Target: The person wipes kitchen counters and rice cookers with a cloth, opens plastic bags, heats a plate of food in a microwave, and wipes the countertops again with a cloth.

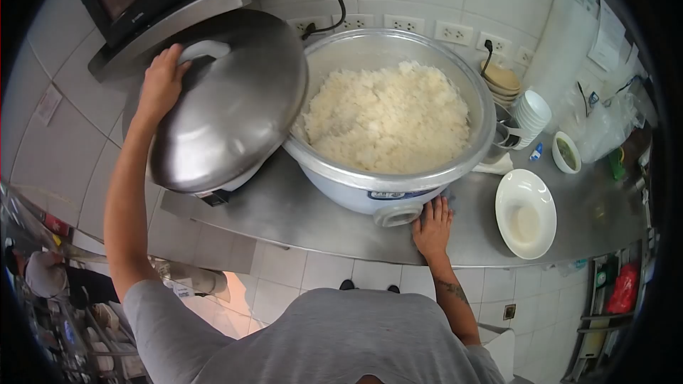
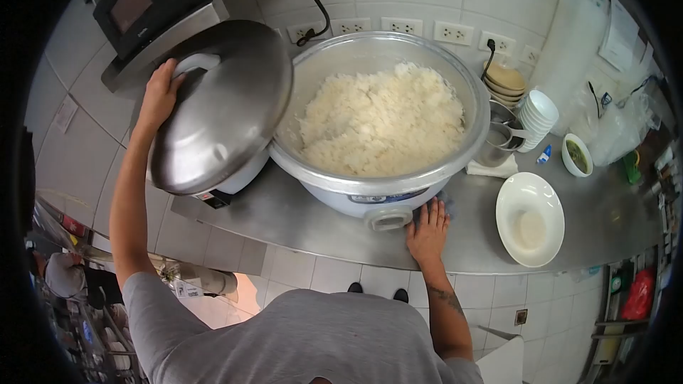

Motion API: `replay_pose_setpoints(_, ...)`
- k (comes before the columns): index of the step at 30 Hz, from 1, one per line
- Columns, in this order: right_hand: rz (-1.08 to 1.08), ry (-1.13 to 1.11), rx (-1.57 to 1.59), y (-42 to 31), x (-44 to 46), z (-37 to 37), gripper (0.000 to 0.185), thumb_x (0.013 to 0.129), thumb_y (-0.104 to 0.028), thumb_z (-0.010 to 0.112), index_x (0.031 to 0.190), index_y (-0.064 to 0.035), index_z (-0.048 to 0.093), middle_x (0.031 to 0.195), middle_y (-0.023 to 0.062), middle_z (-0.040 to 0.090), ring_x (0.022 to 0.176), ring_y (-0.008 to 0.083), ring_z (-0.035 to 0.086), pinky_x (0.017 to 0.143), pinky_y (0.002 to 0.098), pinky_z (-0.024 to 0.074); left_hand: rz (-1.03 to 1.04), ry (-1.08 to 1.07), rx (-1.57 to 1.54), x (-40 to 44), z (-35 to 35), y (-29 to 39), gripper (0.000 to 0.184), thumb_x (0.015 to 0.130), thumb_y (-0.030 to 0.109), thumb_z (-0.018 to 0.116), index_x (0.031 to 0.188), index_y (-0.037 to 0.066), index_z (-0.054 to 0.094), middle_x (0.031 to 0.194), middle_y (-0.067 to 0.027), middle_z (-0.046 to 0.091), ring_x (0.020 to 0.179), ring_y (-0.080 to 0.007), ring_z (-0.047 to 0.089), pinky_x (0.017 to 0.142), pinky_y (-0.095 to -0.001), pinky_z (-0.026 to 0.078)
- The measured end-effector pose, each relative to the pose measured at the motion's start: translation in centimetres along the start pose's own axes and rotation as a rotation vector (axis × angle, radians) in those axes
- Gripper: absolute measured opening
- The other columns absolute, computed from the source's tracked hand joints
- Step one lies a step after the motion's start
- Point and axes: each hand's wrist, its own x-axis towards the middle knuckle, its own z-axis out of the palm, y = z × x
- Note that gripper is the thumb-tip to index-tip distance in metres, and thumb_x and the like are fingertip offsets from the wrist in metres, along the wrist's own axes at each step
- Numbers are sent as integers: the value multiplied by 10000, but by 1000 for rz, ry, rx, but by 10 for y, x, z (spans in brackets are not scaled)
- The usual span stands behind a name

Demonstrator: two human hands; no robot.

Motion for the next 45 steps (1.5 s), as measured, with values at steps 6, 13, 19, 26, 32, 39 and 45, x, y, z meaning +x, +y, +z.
replay_pose_setpoints(6,21,9,3,-7,2,-16,514,781,-304,544,1222,-47,491,1363,165,359,1294,343,277,1048,542,180,78,-149,-292,23,1,116,231,881,142,520,1068,15,477,1009,-215,546,974,-371,515,820,-392,401)
replay_pose_setpoints(13,37,6,-4,-7,0,-18,515,794,-330,530,1224,-51,494,1367,151,360,1303,319,269,1061,536,157,223,-189,-406,65,71,219,213,885,167,506,1008,-3,470,969,-233,558,957,-397,520,805,-442,403)
replay_pose_setpoints(19,49,17,43,-5,-1,-18,515,799,-329,532,1229,-49,489,1366,146,364,1300,313,275,1056,532,168,179,-225,-361,87,111,253,213,895,181,490,1026,15,463,964,-226,555,966,-392,513,808,-455,396)
replay_pose_setpoints(26,177,340,276,5,-2,-13,460,777,-180,560,1199,-17,483,1258,205,422,1187,374,359,1006,478,272,172,-166,-333,90,139,256,241,904,223,472,1058,38,467,986,-209,544,988,-375,500,829,-463,375)
replay_pose_setpoints(32,236,280,347,16,-11,-15,341,774,-118,561,1077,27,503,1050,165,515,984,299,473,884,377,371,200,-10,-205,70,116,267,277,888,254,493,1087,61,506,1048,-184,530,1030,-375,480,866,-485,339)
replay_pose_setpoints(39,349,-141,1538,-21,-36,-90,264,772,8,538,1036,-8,522,986,17,530,893,86,481,783,226,385,382,-528,-987,-66,13,264,250,906,252,480,1023,42,549,918,-155,568,874,-320,556,773,-391,437)
replay_pose_setpoints(45,139,-722,1734,-117,-31,-101,420,753,42,532,1151,-66,456,1040,15,500,913,94,485,784,234,394,-317,-854,-1263,-207,26,257,218,929,243,452,877,34,482,821,-156,552,754,-298,572,678,-376,447)
